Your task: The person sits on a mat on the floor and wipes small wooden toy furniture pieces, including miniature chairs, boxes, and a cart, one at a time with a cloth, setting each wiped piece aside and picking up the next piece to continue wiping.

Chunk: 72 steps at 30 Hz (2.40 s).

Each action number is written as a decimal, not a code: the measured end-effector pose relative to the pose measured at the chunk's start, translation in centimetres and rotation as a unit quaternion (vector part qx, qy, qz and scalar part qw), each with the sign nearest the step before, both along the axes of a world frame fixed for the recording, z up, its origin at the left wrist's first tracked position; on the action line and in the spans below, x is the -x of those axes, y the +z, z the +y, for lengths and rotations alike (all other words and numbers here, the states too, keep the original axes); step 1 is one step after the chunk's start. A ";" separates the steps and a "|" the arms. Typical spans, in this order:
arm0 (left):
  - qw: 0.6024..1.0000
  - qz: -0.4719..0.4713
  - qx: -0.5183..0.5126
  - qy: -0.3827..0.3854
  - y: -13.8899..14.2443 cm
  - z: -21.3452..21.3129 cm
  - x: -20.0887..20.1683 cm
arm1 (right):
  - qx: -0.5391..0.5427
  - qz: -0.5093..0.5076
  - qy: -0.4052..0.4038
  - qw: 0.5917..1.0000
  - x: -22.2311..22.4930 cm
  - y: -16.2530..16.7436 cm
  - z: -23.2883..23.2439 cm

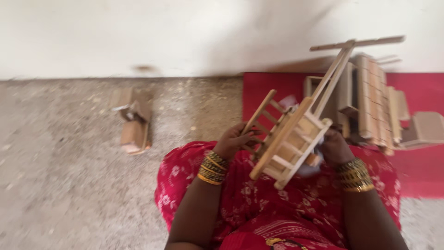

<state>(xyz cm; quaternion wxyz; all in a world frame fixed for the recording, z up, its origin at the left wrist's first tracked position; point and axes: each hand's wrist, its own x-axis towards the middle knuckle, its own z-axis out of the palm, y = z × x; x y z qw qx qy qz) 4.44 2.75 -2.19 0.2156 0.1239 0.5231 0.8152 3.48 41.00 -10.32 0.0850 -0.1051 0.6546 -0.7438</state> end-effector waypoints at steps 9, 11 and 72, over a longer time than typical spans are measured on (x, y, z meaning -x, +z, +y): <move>0.914 0.058 0.141 0.376 0.5 -11.1 1.1 | -0.415 -0.036 0.001 0.909 -0.4 0.8 -3.1; 0.796 0.122 0.375 0.460 1.1 -15.9 1.3 | -0.394 -0.053 0.011 0.918 -0.4 0.8 -3.2; 0.893 -0.069 0.444 0.010 -4.8 43.7 11.1 | -0.201 -0.089 0.033 0.975 1.2 3.4 -6.7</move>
